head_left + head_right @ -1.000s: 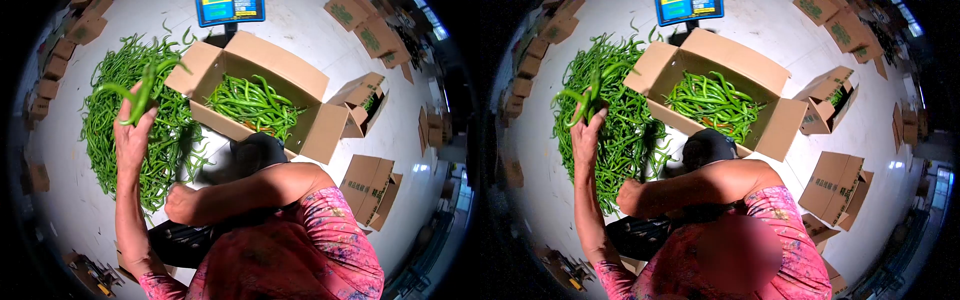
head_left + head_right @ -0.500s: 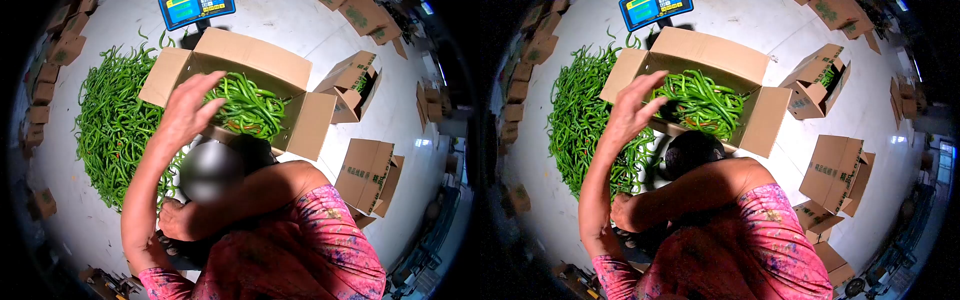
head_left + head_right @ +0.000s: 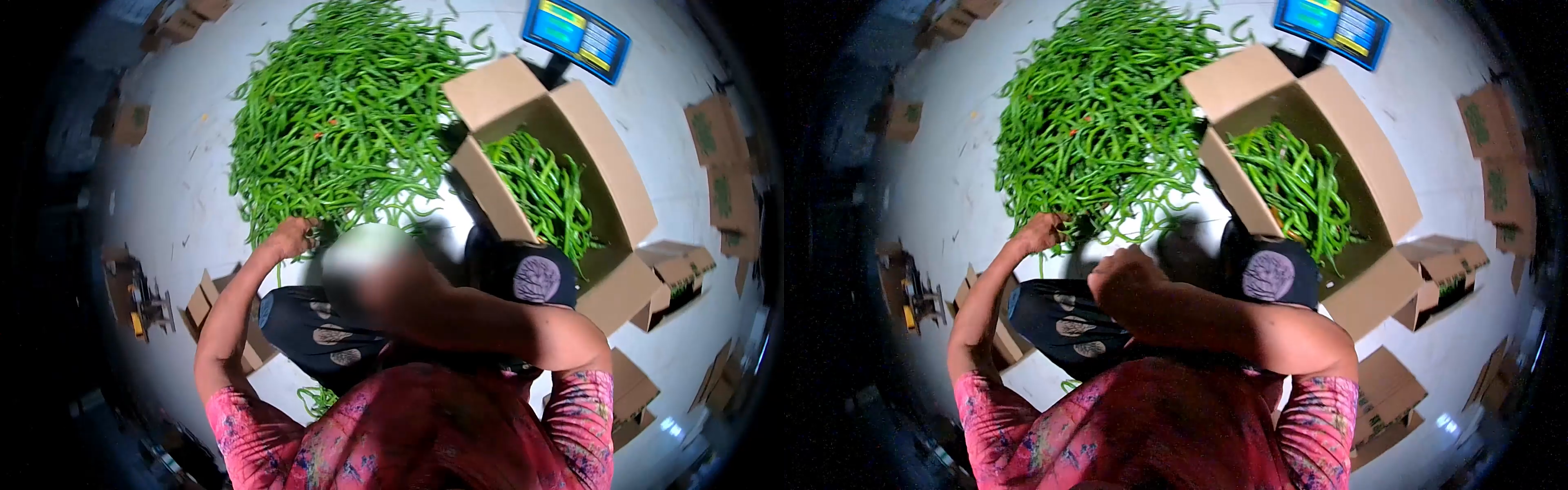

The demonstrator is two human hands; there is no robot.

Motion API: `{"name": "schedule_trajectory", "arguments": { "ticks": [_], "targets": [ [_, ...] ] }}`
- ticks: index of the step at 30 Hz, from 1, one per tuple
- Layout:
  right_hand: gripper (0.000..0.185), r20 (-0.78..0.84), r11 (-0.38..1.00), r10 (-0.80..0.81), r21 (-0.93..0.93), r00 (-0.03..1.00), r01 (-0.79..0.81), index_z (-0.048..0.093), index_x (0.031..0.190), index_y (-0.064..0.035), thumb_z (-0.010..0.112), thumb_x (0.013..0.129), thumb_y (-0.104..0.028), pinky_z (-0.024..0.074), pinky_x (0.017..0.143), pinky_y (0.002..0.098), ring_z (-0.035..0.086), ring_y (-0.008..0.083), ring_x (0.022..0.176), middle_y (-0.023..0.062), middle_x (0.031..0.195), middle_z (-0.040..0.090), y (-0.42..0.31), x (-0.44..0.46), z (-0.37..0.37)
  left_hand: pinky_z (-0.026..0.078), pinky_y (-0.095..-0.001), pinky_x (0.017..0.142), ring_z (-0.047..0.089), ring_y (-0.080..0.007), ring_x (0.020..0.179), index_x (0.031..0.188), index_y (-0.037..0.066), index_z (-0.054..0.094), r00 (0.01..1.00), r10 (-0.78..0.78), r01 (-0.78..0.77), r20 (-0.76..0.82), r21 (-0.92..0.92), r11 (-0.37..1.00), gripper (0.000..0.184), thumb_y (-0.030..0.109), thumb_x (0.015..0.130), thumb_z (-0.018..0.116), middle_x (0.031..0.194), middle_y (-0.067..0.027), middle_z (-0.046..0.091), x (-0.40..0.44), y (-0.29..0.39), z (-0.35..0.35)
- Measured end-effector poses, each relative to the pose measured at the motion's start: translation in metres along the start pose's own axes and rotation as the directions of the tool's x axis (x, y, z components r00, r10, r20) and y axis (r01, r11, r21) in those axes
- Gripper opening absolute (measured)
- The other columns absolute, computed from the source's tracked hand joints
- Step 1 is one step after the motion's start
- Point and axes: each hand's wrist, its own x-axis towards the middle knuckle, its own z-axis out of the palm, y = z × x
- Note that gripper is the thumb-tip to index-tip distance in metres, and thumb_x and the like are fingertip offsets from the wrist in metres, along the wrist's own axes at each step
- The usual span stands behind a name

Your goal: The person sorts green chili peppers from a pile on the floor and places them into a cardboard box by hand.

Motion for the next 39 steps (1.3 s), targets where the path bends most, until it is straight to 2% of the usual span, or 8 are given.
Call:
{"name": "schedule_trajectory", "arguments": {
  "ticks": [2,6,12,18,24,28,32,39],
  "targets": [
    [0.015,0.083,0.999,0.035,0.001,0.996,-0.035,0.062,0.082,-0.0055,0.064,0.074,-0.018,0.0481,0.068,0.0375,0.062,0.0238,0.077,0.0104,0.08,0.063,-0.002,-0.001,-0.005,0.05,-0.0426,0.086,0.064,-0.0369,0.095,0.116,0.005,0.062,0.994,-0.062,0.064,-0.092,0.011,0.998,0.044,0.017,0.075,0.07,0.101,-0.0235,0.066,-0.014,-0.05,0.023],
    [0.016,0.25,0.973,0.065,-0.233,0.966,-0.005,0.062,0.087,-0.0057,0.06,0.079,-0.02,0.0471,0.065,0.0355,0.061,0.0207,0.077,0.0091,0.083,0.063,-0.018,0.004,-0.062,0.051,-0.0373,0.073,0.066,-0.0337,0.077,0.097,0.001,0.067,0.889,-0.324,0.124,-0.323,-0.511,0.85,0.028,0.016,0.075,0.071,0.085,-0.0162,0.069,-0.025,-0.1,0.057],
    [0.02,0.037,0.94,-0.052,-0.337,0.998,0.062,0.058,0.094,-0.0049,0.057,0.079,-0.018,0.0441,0.064,0.0337,0.056,0.0177,0.07,0.0037,0.077,0.056,-0.02,0.004,-0.049,0.05,-0.0387,0.078,0.064,-0.0322,0.085,0.107,0.001,0.063,0.766,-0.428,0.162,-0.48,-0.5,0.85,0.035,0.012,0.075,0.069,0.092,-0.0195,0.065,-0.015,-0.076,0.075],
    [0.03,0.441,0.871,0.007,-0.444,0.898,0.211,0.057,0.102,-0.0037,0.058,0.077,-0.02,0.041,0.063,0.0297,0.054,0.0164,0.075,0.0019,0.079,0.053,-0.019,0.016,-0.074,0.045,-0.044,0.091,0.053,-0.0378,0.106,0.125,0.002,0.053,0.614,-0.275,0.221,-0.739,-0.173,0.96,0.058,0.001,0.069,0.069,0.114,-0.0198,0.056,0.022,-0.081,0.048],
    [0.046,0.514,0.898,0.157,-0.43,0.843,0.095,0.056,0.12,-0.0072,0.058,0.075,-0.018,0.0405,0.076,0.0291,0.053,0.0165,0.087,0.0026,0.095,0.055,-0.023,0.024,-0.084,0.041,-0.0466,0.093,0.043,-0.0356,0.122,0.135,0.005,0.043,0.597,-0.146,0.318,-0.789,0.065,0.946,0.075,-0.009,0.065,0.065,0.133,-0.014,0.046,0.057,-0.086,0.009],
    [0.047,0.543,0.898,0.174,-0.429,0.821,0.094,0.056,0.121,-0.0055,0.057,0.076,-0.018,0.0405,0.074,0.0299,0.053,0.0166,0.083,0.0038,0.093,0.055,-0.022,0.027,-0.079,0.036,-0.0485,0.096,0.041,-0.0324,0.126,0.136,0.007,0.041,0.568,-0.043,0.355,-0.822,0.197,0.914,0.058,-0.001,0.08,0.053,0.137,-0.0115,0.043,0.087,-0.097,0.0],
    [0.048,0.447,0.934,0.115,-0.352,0.887,0.057,0.056,0.12,-0.0024,0.056,0.075,-0.017,0.0416,0.074,0.0299,0.053,0.0178,0.082,0.0068,0.094,0.056,-0.016,0.023,-0.079,0.036,-0.0458,0.094,0.046,-0.0303,0.119,0.127,0.007,0.047,0.587,-0.037,0.369,-0.809,0.226,0.901,0.044,0.003,0.083,0.05,0.124,-0.0121,0.05,0.114,-0.112,-0.002],
    [0.053,0.371,0.971,0.085,-0.237,0.925,0.005,0.055,0.12,0.0043,0.058,0.071,-0.013,0.0451,0.074,0.0317,0.055,0.0225,0.084,0.0161,0.103,0.058,-0.009,0.025,-0.085,0.038,-0.0452,0.081,0.054,-0.0321,0.092,0.09,0.006,0.054,0.631,0.144,0.07,-0.762,0.24,0.968,0.019,0.004,0.074,0.063,0.089,-0.0139,0.056,0.1,-0.086,-0.006]
  ]
}}
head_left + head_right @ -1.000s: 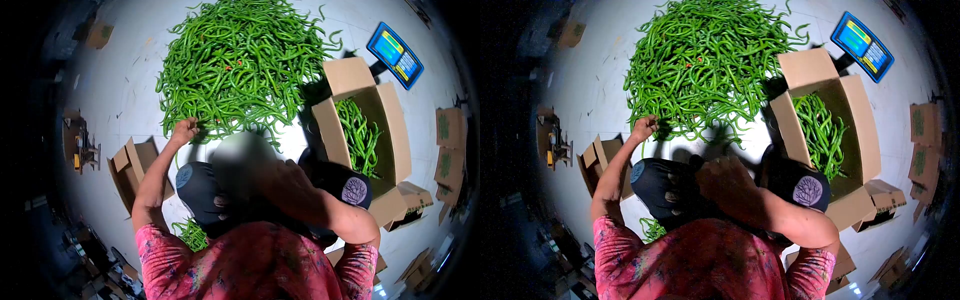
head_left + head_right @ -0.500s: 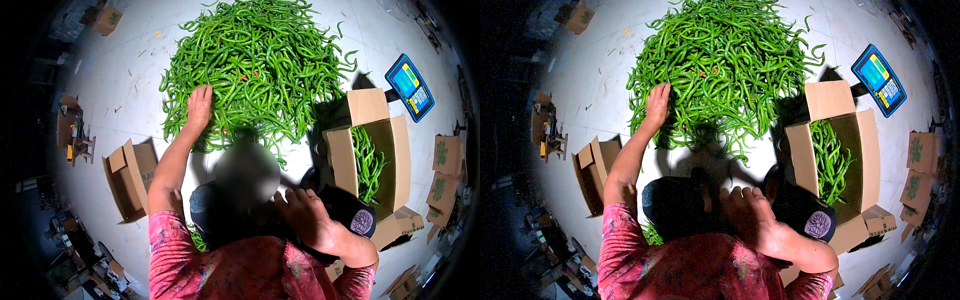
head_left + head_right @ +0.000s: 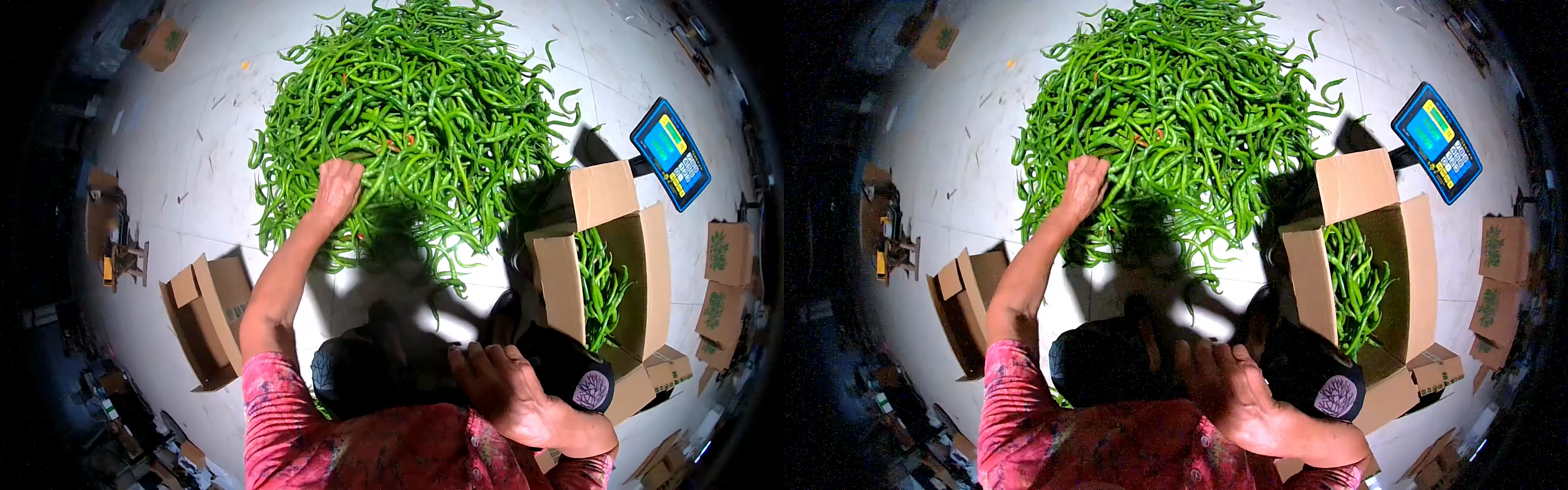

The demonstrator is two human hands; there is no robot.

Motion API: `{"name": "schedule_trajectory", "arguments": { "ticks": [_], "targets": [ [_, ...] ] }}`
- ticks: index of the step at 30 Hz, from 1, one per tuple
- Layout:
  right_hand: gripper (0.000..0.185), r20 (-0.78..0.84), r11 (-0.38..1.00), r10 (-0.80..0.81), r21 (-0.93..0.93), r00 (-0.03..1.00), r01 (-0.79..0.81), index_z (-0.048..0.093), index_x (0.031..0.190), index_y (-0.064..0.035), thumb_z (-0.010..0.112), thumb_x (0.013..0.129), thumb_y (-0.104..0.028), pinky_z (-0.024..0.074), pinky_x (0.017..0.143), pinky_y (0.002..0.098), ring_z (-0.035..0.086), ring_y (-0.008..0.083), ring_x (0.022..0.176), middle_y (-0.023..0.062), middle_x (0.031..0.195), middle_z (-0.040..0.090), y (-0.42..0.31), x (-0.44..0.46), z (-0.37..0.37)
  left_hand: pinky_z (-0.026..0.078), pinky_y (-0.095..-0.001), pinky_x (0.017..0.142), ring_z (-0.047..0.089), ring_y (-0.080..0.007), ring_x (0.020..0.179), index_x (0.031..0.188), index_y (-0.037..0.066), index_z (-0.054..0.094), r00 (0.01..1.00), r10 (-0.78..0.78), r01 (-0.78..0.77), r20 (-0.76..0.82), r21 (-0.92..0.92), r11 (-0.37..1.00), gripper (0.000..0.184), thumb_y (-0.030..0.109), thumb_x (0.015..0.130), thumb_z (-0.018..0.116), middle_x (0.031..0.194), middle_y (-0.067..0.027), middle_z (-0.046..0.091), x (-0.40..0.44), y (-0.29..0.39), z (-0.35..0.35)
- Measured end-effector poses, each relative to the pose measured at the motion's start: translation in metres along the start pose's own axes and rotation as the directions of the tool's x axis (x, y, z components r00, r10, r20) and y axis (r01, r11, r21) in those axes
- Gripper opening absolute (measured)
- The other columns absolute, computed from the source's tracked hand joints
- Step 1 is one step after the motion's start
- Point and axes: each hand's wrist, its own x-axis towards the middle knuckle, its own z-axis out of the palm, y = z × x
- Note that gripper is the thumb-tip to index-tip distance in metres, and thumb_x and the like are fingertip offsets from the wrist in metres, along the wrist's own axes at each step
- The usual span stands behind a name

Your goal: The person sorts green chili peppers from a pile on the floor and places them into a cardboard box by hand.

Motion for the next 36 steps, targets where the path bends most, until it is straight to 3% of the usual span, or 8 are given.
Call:
{"name": "schedule_trajectory", "arguments": {
  "ticks": [9,13,17,23,26,27,33,36],
  "targets": [
    [0.051,-0.012,0.998,-0.056,-0.011,0.998,0.056,0.055,0.12,0.0048,0.058,0.072,-0.013,0.0493,0.075,0.0355,0.059,0.026,0.086,0.0194,0.105,0.059,0.0,-0.002,0.0,0.045,-0.0454,0.075,0.054,-0.0426,0.086,0.103,0.0,0.056,0.968,-0.216,0.135,-0.125,-0.468,0.873,0.023,0.008,0.083,0.062,0.092,-0.0213,0.054,0.036,0.0,-0.03],
    [0.051,0.083,1.0,0.001,0.012,0.997,-0.002,0.056,0.121,0.0038,0.058,0.073,-0.014,0.0494,0.074,0.0352,0.059,0.0267,0.087,0.0199,0.106,0.06,-0.001,0.006,-0.012,0.049,-0.0406,0.079,0.058,-0.0357,0.087,0.104,0.003,0.063,0.959,-0.074,0.2,0.274,-0.465,0.863,0.024,0.015,0.083,0.064,0.092,-0.0171,0.058,0.069,-0.003,-0.031],
    [0.051,0.12,0.997,0.034,0.067,0.992,-0.043,0.056,0.121,0.0026,0.059,0.073,-0.015,0.0491,0.074,0.0353,0.06,0.0275,0.089,0.02,0.108,0.06,0.001,0.011,-0.016,0.05,-0.0415,0.084,0.061,-0.0346,0.09,0.103,0.006,0.06,0.963,0.129,-0.036,0.236,-0.36,0.932,0.034,0.017,0.073,0.072,0.099,-0.0168,0.063,0.04,0.045,0.003],
    [0.05,0.105,0.997,0.021,0.076,0.994,-0.029,0.057,0.121,0.0014,0.058,0.074,-0.015,0.0494,0.074,0.0361,0.062,0.0283,0.089,0.0217,0.11,0.061,0.003,0.011,-0.017,0.048,-0.0393,0.092,0.061,-0.0277,0.103,0.11,0.004,0.059,0.908,0.082,0.271,0.411,-0.725,0.633,0.042,0.019,0.074,0.073,0.109,-0.0137,0.063,0.046,0.039,-0.044],
    [0.051,0.141,0.997,0.023,0.068,0.99,-0.033,0.057,0.122,0.0006,0.058,0.074,-0.015,0.05,0.074,0.0361,0.063,0.0283,0.09,0.0219,0.111,0.061,0.002,0.012,-0.02,0.046,-0.0333,0.092,0.057,-0.0228,0.104,0.114,0.0,0.058,0.921,-0.181,0.379,0.346,-0.682,0.626,0.044,0.014,0.073,0.07,0.109,-0.0118,0.06,0.07,0.0,-0.039],
    [0.05,0.129,0.997,0.022,0.066,0.991,-0.031,0.057,0.122,0.0004,0.058,0.074,-0.014,0.0501,0.074,0.0359,0.063,0.0282,0.09,0.0217,0.111,0.062,0.002,0.012,-0.019,0.046,-0.0321,0.092,0.056,-0.0229,0.103,0.114,-0.001,0.058,0.817,-0.299,0.577,0.493,-0.704,0.414,0.045,0.01,0.072,0.07,0.107,-0.012,0.06,0.083,-0.002,-0.061],
    [0.048,0.109,0.994,0.059,0.085,0.992,-0.069,0.06,0.121,-0.001,0.057,0.075,-0.012,0.0505,0.073,0.0346,0.063,0.0268,0.09,0.0206,0.11,0.063,0.001,0.015,-0.017,0.045,-0.0432,0.09,0.054,-0.0389,0.097,0.11,-0.001,0.055,0.872,-0.424,0.378,-0.247,-0.213,0.901,0.05,0.011,0.066,0.074,0.102,-0.0213,0.057,0.082,-0.09,0.033],
    [0.046,0.091,0.994,0.056,0.09,0.994,-0.065,0.061,0.119,-0.0015,0.058,0.074,-0.012,0.0505,0.072,0.0341,0.063,0.0257,0.089,0.0206,0.11,0.063,0.001,0.021,-0.019,0.041,-0.0487,0.095,0.05,-0.0387,0.112,0.121,0.009,0.054,0.833,-0.552,0.516,-0.039,-0.305,0.801,0.061,0.023,0.067,0.079,0.112,-0.0195,0.059,0.088,-0.095,0.039]
  ]
}}
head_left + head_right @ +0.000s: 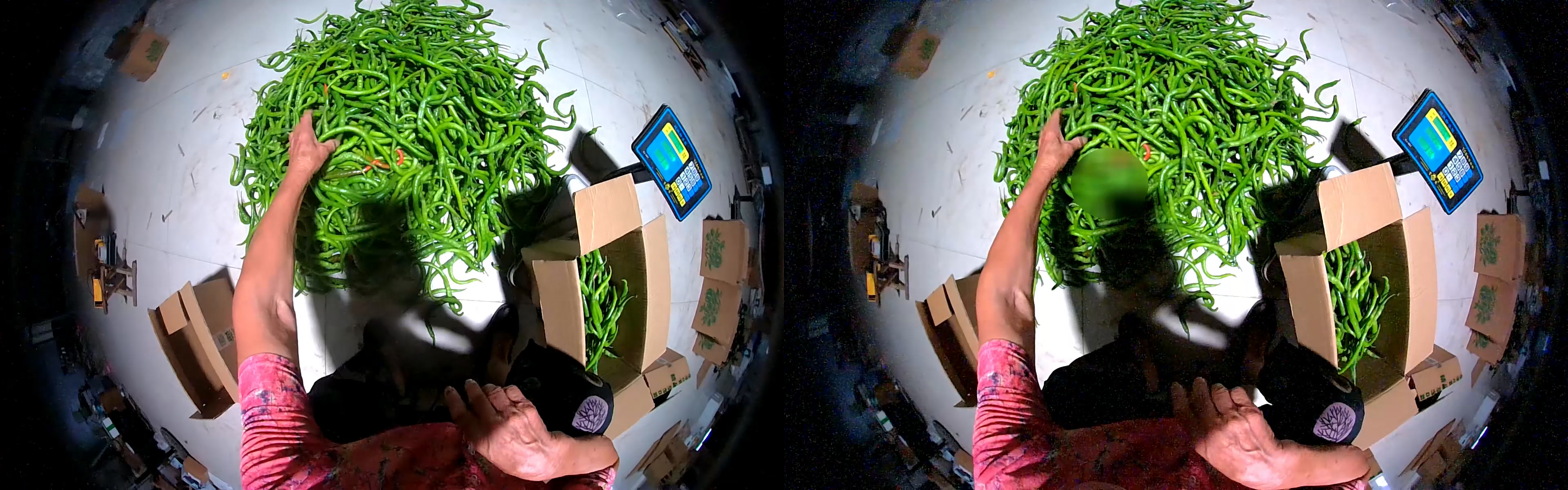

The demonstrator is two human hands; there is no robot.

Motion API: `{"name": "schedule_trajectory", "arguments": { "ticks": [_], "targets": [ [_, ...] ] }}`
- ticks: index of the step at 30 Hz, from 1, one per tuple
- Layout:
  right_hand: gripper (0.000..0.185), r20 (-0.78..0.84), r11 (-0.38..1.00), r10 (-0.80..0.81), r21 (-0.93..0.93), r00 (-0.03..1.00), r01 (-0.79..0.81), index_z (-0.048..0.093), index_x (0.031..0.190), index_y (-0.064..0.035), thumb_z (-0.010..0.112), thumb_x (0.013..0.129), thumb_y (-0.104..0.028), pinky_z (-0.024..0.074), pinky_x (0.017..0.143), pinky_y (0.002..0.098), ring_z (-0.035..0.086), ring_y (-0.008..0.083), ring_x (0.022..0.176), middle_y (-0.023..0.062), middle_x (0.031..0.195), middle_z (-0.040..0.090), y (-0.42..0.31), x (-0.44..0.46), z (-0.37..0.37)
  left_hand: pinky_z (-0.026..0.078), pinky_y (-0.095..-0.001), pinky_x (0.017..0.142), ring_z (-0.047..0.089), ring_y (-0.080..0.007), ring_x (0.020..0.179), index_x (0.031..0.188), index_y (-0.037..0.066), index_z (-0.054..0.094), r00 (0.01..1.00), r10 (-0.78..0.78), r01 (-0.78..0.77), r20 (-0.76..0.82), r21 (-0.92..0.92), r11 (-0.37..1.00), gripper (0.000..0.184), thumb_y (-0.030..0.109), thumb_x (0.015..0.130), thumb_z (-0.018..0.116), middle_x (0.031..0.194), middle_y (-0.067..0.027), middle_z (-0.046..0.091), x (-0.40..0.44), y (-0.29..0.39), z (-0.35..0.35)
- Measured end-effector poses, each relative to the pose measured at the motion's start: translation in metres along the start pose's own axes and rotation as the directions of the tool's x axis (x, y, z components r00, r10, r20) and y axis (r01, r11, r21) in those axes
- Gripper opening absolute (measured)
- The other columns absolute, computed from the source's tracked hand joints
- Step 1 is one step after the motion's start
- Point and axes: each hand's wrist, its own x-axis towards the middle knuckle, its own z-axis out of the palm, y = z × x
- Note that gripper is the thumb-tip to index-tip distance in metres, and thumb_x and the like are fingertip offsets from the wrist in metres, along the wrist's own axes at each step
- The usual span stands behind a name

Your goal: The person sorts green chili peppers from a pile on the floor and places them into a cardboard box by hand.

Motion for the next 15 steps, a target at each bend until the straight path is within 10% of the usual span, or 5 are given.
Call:
{"name": "schedule_trajectory", "arguments": {
  "ticks": [6,15],
  "targets": [
    [0.055,0.035,0.998,0.044,0.046,0.998,-0.046,0.05,0.128,0.0085,0.052,0.075,-0.009,0.0464,0.079,0.0376,0.057,0.0306,0.096,0.0265,0.119,0.058,-0.003,-0.007,0.003,0.042,-0.0529,0.09,0.053,-0.0378,0.112,0.127,0.011,0.049,0.972,-0.223,0.205,0.069,0.201,0.958,0.069,0.024,0.066,0.079,0.115,-0.0192,0.06,-0.003,0.005,0.011],
    [0.048,-0.035,0.998,-0.041,-0.047,0.999,0.039,0.061,0.12,-0.0017,0.059,0.073,-0.014,0.0494,0.072,0.0333,0.062,0.0247,0.086,0.0197,0.108,0.062,0.001,-0.006,0.001,0.049,-0.0405,0.084,0.063,-0.0342,0.093,0.117,0.001,0.056,0.996,-0.086,0.087,0.016,-0.144,0.986,0.051,0.01,0.069,0.072,0.1,-0.0206,0.065,-0.044,0.047,-0.049]
  ]
}}
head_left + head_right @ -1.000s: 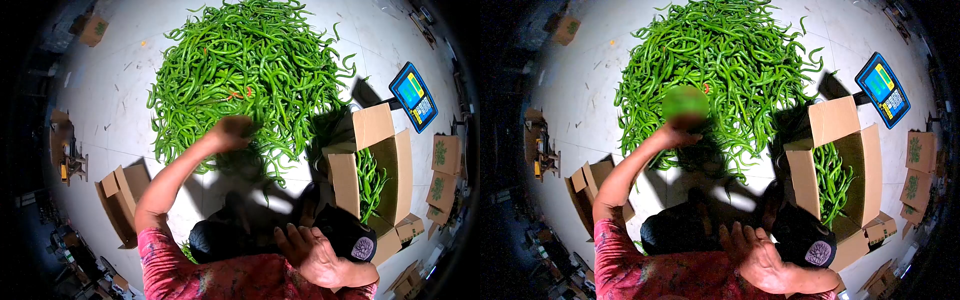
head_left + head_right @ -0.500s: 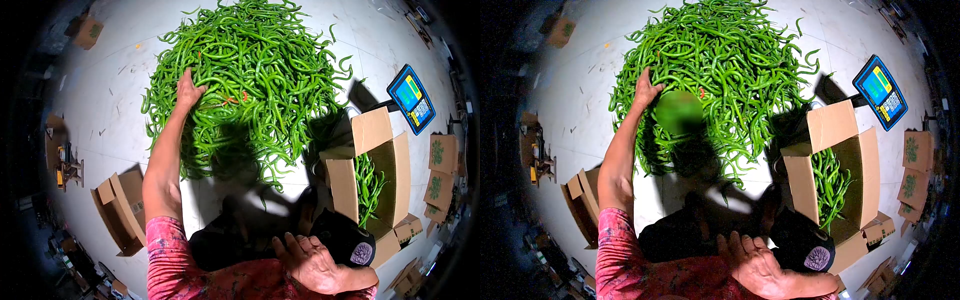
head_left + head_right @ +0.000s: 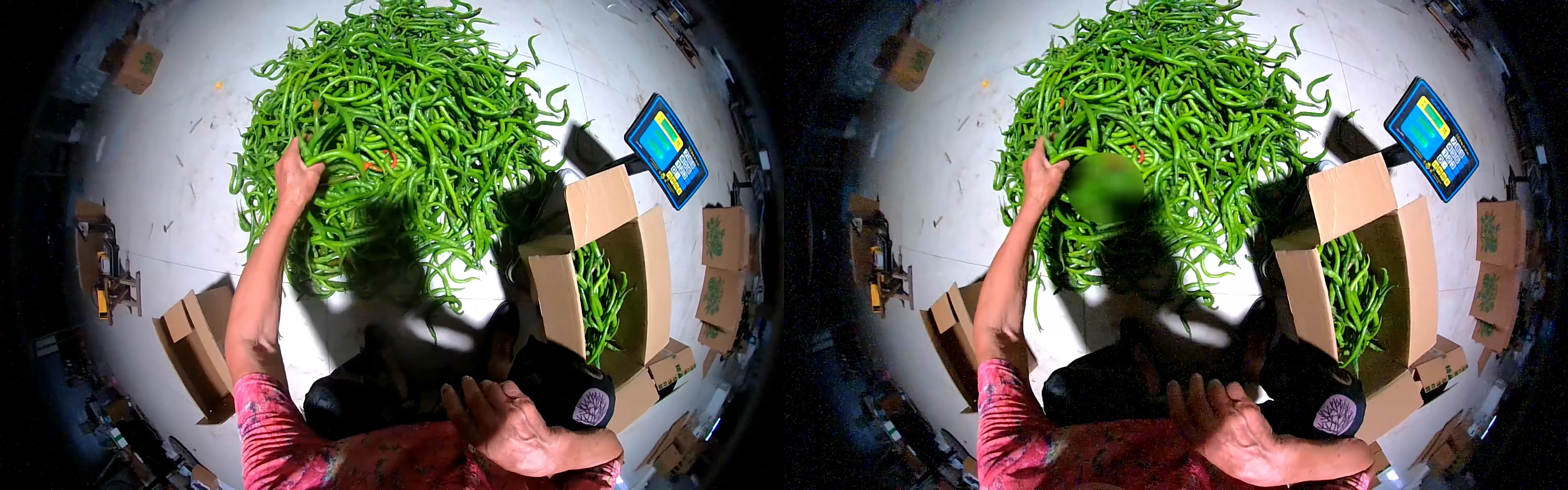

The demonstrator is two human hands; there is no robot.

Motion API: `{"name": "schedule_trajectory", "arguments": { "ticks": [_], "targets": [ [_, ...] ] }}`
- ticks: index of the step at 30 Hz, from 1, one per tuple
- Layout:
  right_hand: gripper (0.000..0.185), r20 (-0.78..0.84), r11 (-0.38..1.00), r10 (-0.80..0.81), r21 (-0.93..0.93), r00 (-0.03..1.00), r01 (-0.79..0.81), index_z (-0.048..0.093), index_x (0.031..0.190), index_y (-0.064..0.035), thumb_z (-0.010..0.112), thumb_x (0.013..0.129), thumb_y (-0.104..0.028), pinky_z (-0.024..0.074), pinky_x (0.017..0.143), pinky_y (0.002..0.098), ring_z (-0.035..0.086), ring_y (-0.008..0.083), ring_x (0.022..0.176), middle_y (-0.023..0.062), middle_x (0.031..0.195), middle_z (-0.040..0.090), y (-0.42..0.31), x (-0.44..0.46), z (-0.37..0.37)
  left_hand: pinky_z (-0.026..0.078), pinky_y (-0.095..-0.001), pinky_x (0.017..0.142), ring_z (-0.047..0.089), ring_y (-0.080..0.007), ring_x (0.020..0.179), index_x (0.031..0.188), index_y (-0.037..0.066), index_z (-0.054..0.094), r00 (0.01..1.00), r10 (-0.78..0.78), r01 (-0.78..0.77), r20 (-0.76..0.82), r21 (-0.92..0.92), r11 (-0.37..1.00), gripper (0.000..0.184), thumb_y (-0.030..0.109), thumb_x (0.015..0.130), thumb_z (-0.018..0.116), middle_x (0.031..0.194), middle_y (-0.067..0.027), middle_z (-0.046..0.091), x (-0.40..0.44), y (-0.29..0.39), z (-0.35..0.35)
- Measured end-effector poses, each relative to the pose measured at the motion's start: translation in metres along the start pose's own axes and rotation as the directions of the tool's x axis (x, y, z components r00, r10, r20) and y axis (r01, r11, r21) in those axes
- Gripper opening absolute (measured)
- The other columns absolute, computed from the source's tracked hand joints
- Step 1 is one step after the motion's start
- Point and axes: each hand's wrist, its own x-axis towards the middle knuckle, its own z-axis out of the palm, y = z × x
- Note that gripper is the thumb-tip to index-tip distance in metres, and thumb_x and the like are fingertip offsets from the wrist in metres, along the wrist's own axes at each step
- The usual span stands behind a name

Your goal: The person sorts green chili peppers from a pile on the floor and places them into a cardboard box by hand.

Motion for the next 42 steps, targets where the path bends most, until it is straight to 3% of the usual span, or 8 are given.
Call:
{"name": "schedule_trajectory", "arguments": {
  "ticks": [3,10,12,16,22,29,36,42],
  "targets": [
    [0.049,-0.039,0.992,-0.032,-0.121,0.999,0.027,0.059,0.121,-0.0015,0.059,0.074,-0.015,0.0483,0.073,0.0325,0.06,0.0238,0.086,0.0178,0.107,0.062,0.001,-0.01,0.006,0.048,-0.0312,0.084,0.063,-0.02,0.09,0.119,0.001,0.058,0.994,-0.111,0.112,0.017,-0.265,0.958,0.048,0.008,0.073,0.068,0.1,-0.0122,0.068,-0.017,0.031,-0.03],
    [0.049,0.032,0.963,0.008,-0.269,0.999,0.0,0.057,0.121,-0.0049,0.058,0.078,-0.027,0.0432,0.073,0.0289,0.056,0.0179,0.084,0.0088,0.099,0.059,-0.005,-0.016,-0.002,0.047,-0.0287,0.087,0.062,-0.0182,0.091,0.126,0.001,0.055,0.984,-0.153,0.171,0.091,-0.252,0.953,0.055,0.005,0.073,0.067,0.104,-0.0102,0.067,-0.048,0.068,-0.08],
    [0.047,0.025,0.956,0.031,-0.291,0.999,-0.023,0.057,0.121,-0.0054,0.058,0.079,-0.028,0.0428,0.073,0.0285,0.056,0.0169,0.084,0.0069,0.097,0.059,-0.008,-0.017,0.004,0.046,-0.0292,0.089,0.061,-0.0185,0.094,0.129,0.0,0.052,0.99,-0.109,0.14,0.089,-0.534,0.834,0.059,0.004,0.072,0.067,0.107,-0.01,0.066,-0.056,0.077,-0.091],
    [0.03,-0.221,0.95,-0.108,-0.311,0.969,0.035,0.058,0.109,-0.0097,0.053,0.082,-0.022,0.0386,0.061,0.0309,0.051,0.0171,0.071,0.0046,0.082,0.055,0.006,-0.02,0.013,0.047,-0.0264,0.089,0.062,-0.0167,0.097,0.128,-0.002,0.052,0.982,-0.119,0.161,0.145,-0.321,0.933,0.058,0.002,0.072,0.067,0.107,-0.0105,0.065,-0.058,0.076,-0.103],
    [0.06,-0.022,0.971,0.075,-0.225,0.997,-0.078,0.054,0.121,-0.0005,0.067,0.067,-0.022,0.0434,0.069,0.0279,0.057,0.0175,0.084,0.0041,0.089,0.058,0.0,-0.02,-0.01,0.049,-0.0251,0.081,0.062,-0.0138,0.091,0.117,0.0,0.06,0.982,-0.122,0.173,0.146,-0.414,0.893,0.042,0.0,0.075,0.064,0.103,-0.007,0.066,-0.069,0.11,-0.118],
    [0.054,-0.039,0.979,0.069,-0.189,0.997,-0.076,0.054,0.119,0.0007,0.066,0.069,-0.015,0.0465,0.069,0.0325,0.06,0.0221,0.085,0.0098,0.093,0.06,0.01,-0.022,-0.004,0.05,-0.0259,0.079,0.061,-0.0135,0.085,0.113,-0.001,0.059,0.976,-0.144,0.219,0.166,-0.796,0.564,0.037,0.0,0.077,0.067,0.096,-0.0045,0.064,-0.085,0.119,-0.113],
    [0.018,-0.456,0.989,0.038,-0.113,0.889,-0.1,0.056,0.09,-0.0091,0.059,0.074,-0.016,0.0435,0.055,0.038,0.058,0.0232,0.065,0.0057,0.071,0.055,0.036,-0.009,0.054,0.051,-0.0273,0.077,0.063,-0.0151,0.082,0.119,-0.002,0.057,0.972,-0.088,0.213,0.22,-0.648,0.731,0.044,0.003,0.076,0.068,0.093,-0.0056,0.065,-0.1,0.139,-0.106],
    [0.012,-0.572,0.995,0.093,0.02,0.815,-0.099,0.054,0.082,-0.0081,0.059,0.071,-0.011,0.0469,0.057,0.0399,0.06,0.0268,0.065,0.0081,0.069,0.055,0.036,-0.009,0.043,0.054,-0.0266,0.072,0.063,-0.0166,0.079,0.119,-0.003,0.054,0.957,-0.04,0.283,0.289,-0.888,0.362,0.038,0.003,0.083,0.068,0.089,-0.0059,0.062,-0.12,0.163,-0.109]
  ]
}}
